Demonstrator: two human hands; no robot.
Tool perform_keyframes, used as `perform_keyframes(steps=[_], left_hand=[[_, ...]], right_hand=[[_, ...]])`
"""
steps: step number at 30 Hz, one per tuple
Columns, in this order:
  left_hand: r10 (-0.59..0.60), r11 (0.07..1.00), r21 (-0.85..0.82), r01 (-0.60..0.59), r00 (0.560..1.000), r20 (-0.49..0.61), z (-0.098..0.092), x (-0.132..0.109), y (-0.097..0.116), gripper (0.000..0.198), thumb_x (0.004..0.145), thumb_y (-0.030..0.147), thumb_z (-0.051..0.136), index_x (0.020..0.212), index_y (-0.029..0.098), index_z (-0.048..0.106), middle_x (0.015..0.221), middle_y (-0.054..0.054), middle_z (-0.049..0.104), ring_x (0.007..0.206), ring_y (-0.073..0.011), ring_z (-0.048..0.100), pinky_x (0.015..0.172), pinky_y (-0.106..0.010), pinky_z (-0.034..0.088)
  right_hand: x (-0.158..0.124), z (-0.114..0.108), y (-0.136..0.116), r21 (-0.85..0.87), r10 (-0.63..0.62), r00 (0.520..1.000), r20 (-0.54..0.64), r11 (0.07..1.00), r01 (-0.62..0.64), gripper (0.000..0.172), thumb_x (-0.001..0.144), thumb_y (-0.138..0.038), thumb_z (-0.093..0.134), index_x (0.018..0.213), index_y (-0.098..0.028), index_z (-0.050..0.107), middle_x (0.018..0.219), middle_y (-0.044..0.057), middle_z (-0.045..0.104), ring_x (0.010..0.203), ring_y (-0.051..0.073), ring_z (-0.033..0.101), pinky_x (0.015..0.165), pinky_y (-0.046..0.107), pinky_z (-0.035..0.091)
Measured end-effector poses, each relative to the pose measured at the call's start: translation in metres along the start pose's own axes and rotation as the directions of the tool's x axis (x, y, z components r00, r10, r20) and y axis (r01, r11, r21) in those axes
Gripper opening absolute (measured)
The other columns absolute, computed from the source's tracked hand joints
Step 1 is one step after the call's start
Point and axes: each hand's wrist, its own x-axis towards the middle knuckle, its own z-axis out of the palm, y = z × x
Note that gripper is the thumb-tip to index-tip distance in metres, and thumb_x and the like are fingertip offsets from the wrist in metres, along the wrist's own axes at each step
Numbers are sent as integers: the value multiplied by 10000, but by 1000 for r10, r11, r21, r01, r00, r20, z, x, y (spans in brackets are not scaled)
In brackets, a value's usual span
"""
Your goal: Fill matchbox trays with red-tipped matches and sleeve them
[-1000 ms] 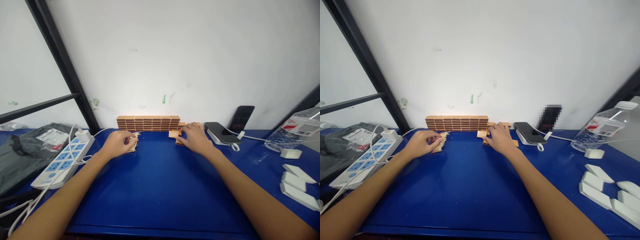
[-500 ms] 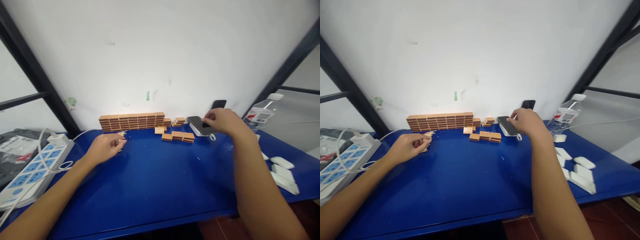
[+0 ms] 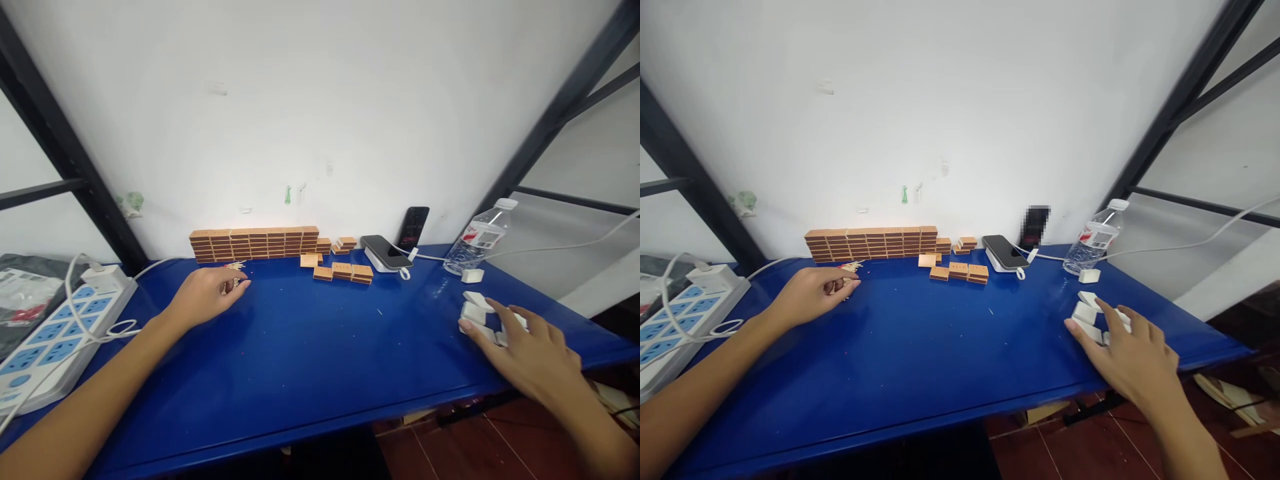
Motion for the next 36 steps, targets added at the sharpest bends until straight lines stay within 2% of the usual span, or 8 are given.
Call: perform_keyframes(steps=[7,11,15,17,23,29,32,36], left_hand=[[-17,1000,-15,17,1000,19,2,-1,-7,328,1011,460,600,946,242,837,685,3,747,583,-158,657,596,-276,434],[-12,1000,-17,12,1000,13,3,-2,-8,321,1011,457,606,941,242,834,683,0,750,586,-164,660,599,-276,433],[0,1000,-19,0,1000,5,3,0,-5,320,1003,459,617,921,236,831,688,-6,751,592,-167,664,598,-276,429],[0,1000,-14,0,1000,7,2,0,-4,320,1006,452,610,923,235,829,682,-2,745,589,-163,661,592,-275,423],[-8,1000,-9,9,1000,17,2,0,-4,329,1008,447,597,909,229,823,679,-9,746,591,-165,663,592,-276,421],[-10,1000,-5,10,1000,16,3,0,-4,316,999,441,610,913,233,831,677,-9,745,586,-168,658,584,-282,408],[-15,1000,-10,15,1000,17,3,0,-2,306,996,429,614,902,232,829,666,-12,737,580,-170,650,583,-282,396],[-21,1000,-22,22,999,30,3,0,-1,313,1003,430,607,902,229,825,673,-13,738,592,-171,648,595,-285,394]], right_hand=[[10,22,-6,30,-64,998,16,998,63,922,791,-940,480,1418,-291,669,1526,230,590,1426,615,486,1030,847,480],[12,25,-5,42,-142,990,-13,989,143,776,860,-862,408,1233,-261,725,1353,233,688,1318,567,572,1013,789,500],[12,18,-13,162,-305,952,-25,938,305,650,869,-780,465,1172,-251,692,1229,195,747,1237,468,654,1121,674,486],[11,12,-16,163,-303,952,-39,938,305,646,868,-785,497,1214,-271,681,1289,195,739,1292,475,628,1148,673,462],[3,8,-12,66,-90,996,16,994,89,808,828,-895,492,1450,-393,611,1462,215,661,1385,612,525,1028,837,446],[11,28,-16,82,-163,981,101,985,155,917,823,-898,500,1536,-327,581,1570,201,598,1426,572,529,1074,802,465],[17,33,-24,87,-221,963,156,974,209,900,845,-884,476,1482,-268,637,1572,177,607,1475,511,508,1155,752,436],[11,31,-40,172,-357,927,118,926,336,820,865,-860,492,1361,-244,705,1525,175,640,1467,445,534,1236,674,395]])
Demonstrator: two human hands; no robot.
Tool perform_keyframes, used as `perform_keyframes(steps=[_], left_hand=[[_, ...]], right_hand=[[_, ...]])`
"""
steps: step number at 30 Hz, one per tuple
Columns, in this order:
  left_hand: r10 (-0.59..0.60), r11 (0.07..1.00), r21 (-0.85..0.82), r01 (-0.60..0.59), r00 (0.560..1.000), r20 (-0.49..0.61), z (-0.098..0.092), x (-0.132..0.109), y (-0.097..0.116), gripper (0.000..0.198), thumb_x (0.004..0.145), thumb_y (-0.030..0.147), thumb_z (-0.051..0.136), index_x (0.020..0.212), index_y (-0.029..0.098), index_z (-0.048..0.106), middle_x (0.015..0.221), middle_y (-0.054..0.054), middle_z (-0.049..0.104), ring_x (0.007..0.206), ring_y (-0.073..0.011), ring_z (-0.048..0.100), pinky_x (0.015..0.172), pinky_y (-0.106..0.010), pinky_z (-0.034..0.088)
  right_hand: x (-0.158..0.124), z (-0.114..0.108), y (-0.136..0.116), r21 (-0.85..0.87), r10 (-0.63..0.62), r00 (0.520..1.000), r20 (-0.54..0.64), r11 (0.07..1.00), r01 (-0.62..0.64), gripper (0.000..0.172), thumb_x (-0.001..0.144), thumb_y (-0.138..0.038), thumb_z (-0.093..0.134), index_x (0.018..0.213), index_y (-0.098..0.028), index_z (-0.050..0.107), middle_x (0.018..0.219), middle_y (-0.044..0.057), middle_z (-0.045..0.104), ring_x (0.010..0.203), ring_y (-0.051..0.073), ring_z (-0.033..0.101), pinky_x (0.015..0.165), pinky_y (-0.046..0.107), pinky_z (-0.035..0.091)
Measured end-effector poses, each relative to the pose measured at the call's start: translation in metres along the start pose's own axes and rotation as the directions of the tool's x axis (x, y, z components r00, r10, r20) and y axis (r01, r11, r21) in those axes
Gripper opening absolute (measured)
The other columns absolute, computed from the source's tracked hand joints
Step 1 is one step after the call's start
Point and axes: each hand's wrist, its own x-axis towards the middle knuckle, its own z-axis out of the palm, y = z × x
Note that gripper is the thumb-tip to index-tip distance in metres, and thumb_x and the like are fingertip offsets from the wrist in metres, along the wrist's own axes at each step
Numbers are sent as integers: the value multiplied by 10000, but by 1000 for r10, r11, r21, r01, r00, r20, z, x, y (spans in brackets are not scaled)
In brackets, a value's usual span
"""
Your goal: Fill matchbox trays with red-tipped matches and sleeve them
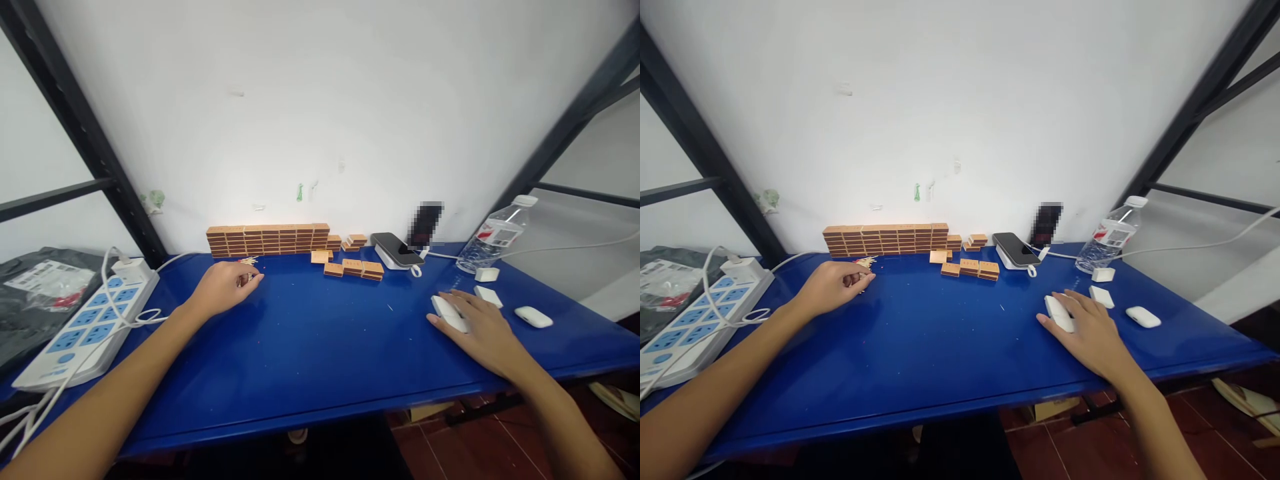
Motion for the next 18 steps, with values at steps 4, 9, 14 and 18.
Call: perform_keyframes(steps=[4,9,14,18], left_hand=[[-8,1000,2,7,999,38,0,0,3,321,1014,426,591,906,227,818,684,-9,733,605,-169,648,599,-287,394],[3,1000,8,-3,999,37,0,-1,4,306,1018,394,594,901,221,818,688,-17,737,602,-168,648,595,-291,392],[0,1000,11,0,1000,9,3,-2,-1,280,1017,383,616,934,214,825,726,-23,761,626,-167,664,611,-282,399],[-4,999,35,3,1000,24,4,-2,-3,289,1022,395,619,929,212,823,728,-32,764,642,-175,668,618,-289,393]], right_hand=[[-10,-2,-43,148,-130,988,88,982,116,732,888,-805,580,1397,-292,694,1592,146,579,1524,406,476,1261,628,399],[-16,0,-134,281,-363,904,224,913,297,803,939,-769,598,1565,-265,580,1724,151,419,1626,395,326,1308,612,352],[-5,12,-240,396,-610,726,317,781,483,899,948,-804,574,1667,-277,457,1787,129,317,1667,395,235,1314,621,337],[27,11,-279,445,-721,678,144,659,606,730,996,-698,599,1583,-264,568,1715,166,439,1624,388,341,1305,650,327]])
